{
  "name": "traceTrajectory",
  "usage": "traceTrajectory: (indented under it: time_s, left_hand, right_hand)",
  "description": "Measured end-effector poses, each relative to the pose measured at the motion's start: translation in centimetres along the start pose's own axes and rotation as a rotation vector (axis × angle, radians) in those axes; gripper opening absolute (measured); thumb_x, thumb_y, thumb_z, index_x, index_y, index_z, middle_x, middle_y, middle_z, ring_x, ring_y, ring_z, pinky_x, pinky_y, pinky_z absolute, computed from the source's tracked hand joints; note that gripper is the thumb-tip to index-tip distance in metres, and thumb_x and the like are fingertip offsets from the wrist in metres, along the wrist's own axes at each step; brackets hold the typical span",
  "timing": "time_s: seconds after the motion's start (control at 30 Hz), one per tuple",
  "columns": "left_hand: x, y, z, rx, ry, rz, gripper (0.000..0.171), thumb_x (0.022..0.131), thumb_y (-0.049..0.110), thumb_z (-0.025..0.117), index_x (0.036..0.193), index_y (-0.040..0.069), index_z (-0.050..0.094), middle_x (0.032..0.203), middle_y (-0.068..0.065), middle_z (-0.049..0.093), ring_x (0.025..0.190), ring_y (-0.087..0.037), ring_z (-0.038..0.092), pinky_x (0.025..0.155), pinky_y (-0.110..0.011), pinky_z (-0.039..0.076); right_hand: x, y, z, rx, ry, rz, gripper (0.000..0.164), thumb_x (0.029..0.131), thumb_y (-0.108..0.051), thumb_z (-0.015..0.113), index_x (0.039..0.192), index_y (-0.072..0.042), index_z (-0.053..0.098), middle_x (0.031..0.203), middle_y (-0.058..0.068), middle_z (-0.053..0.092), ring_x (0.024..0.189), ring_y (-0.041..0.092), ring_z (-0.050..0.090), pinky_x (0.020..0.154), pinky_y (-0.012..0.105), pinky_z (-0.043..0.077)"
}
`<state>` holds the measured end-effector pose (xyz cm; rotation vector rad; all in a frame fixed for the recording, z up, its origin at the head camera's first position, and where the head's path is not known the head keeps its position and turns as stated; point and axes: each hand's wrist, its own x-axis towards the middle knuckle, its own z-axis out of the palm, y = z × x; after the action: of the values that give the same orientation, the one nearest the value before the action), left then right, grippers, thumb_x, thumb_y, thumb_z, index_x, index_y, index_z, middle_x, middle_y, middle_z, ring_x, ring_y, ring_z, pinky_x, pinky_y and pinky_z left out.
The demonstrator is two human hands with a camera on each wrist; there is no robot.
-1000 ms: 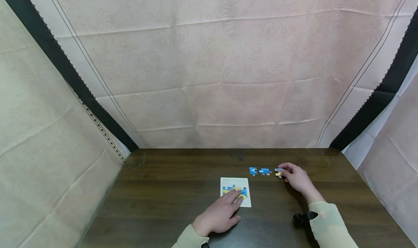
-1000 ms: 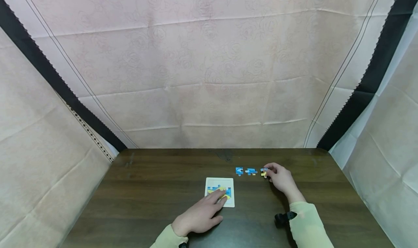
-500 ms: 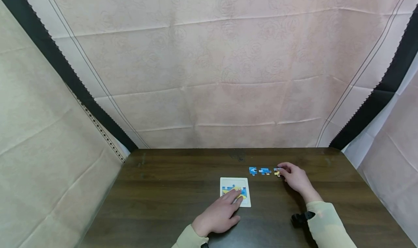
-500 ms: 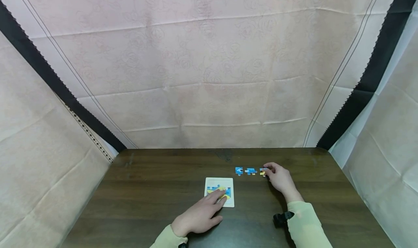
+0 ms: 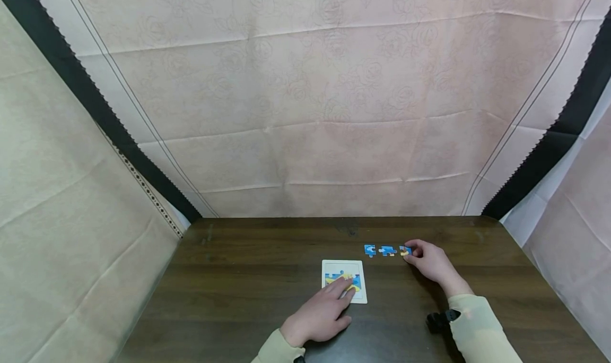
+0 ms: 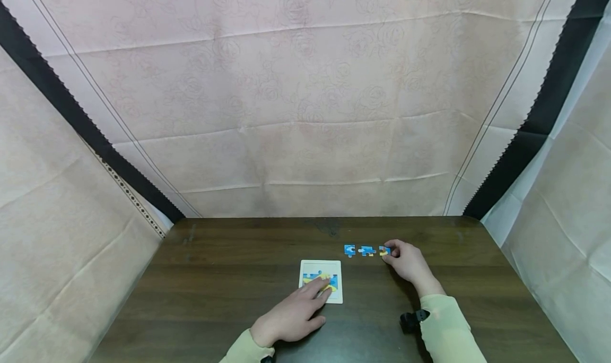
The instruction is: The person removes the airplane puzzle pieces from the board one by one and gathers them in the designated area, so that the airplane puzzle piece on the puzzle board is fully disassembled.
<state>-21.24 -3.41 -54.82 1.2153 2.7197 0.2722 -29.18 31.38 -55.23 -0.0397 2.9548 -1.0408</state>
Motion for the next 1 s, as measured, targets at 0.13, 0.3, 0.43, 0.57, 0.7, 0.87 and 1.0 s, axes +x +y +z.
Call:
traceTrajectory:
  time_s: [0.13,0.3,0.43,0.57,0.7,0.87,1.0]
  left_hand:
    - [-0.03,-0.01,-0.02,0.006,0.003,0.005,0.059,0.111,0.037,0.058,0.162,0.009,0.047,0.174,-0.005,0.031,0.161,-0.022,0.026,0.126,-0.036,0.029]
    - [0.01,-0.15,0.13,-0.002,-0.001,0.013,0.059,0.112,0.036,0.057,0.163,0.009,0.046,0.174,-0.006,0.03,0.161,-0.023,0.025,0.127,-0.038,0.028]
    - [0.05,-0.16,0.17,-0.012,-0.006,0.009,0.06,0.112,0.036,0.056,0.164,0.009,0.045,0.174,-0.006,0.029,0.161,-0.023,0.025,0.127,-0.038,0.027]
    - [-0.02,-0.06,0.21,-0.003,-0.002,0.009,0.059,0.111,0.035,0.058,0.163,0.008,0.046,0.174,-0.006,0.03,0.161,-0.023,0.026,0.127,-0.037,0.028]
    - [-0.06,-0.04,0.17,0.009,0.001,0.015,0.06,0.111,0.036,0.058,0.163,0.009,0.046,0.174,-0.006,0.031,0.161,-0.023,0.026,0.127,-0.037,0.028]
    - [0.02,-0.07,0.16,0.007,0.0,0.013,0.06,0.111,0.037,0.058,0.163,0.009,0.047,0.174,-0.006,0.031,0.161,-0.023,0.026,0.127,-0.036,0.028]
    - [0.13,-0.15,0.22,0.01,-0.001,0.012,0.06,0.111,0.038,0.058,0.163,0.009,0.047,0.174,-0.005,0.031,0.161,-0.023,0.026,0.127,-0.036,0.028]
  right_hand:
    - [-0.01,0.0,0.0,-0.005,-0.007,-0.006,0.033,0.102,-0.014,0.073,0.131,0.001,0.068,0.095,0.006,0.064,0.083,0.024,0.055,0.071,0.04,0.044]
    - [-0.02,-0.05,0.1,-0.016,-0.011,-0.009,0.033,0.102,-0.013,0.073,0.131,0.001,0.068,0.095,0.006,0.063,0.084,0.025,0.055,0.073,0.041,0.044]
    - [0.02,-0.03,0.12,-0.018,-0.009,-0.012,0.033,0.102,-0.013,0.073,0.131,0.001,0.068,0.096,0.007,0.063,0.085,0.025,0.056,0.074,0.042,0.045]
    - [0.08,0.11,0.17,-0.024,-0.008,-0.013,0.033,0.102,-0.013,0.072,0.131,0.001,0.068,0.096,0.007,0.064,0.085,0.025,0.056,0.074,0.042,0.045]
    - [0.13,0.24,0.21,-0.029,-0.008,-0.012,0.033,0.102,-0.014,0.073,0.131,0.001,0.068,0.095,0.006,0.063,0.084,0.025,0.055,0.074,0.042,0.045]
    - [0.12,0.26,0.12,-0.018,-0.01,-0.014,0.033,0.102,-0.014,0.072,0.131,0.001,0.068,0.095,0.006,0.063,0.084,0.025,0.055,0.074,0.041,0.044]
    - [0.0,0.28,-0.03,-0.009,-0.014,-0.009,0.035,0.102,-0.015,0.072,0.133,0.001,0.067,0.097,0.007,0.063,0.085,0.025,0.055,0.074,0.041,0.044]
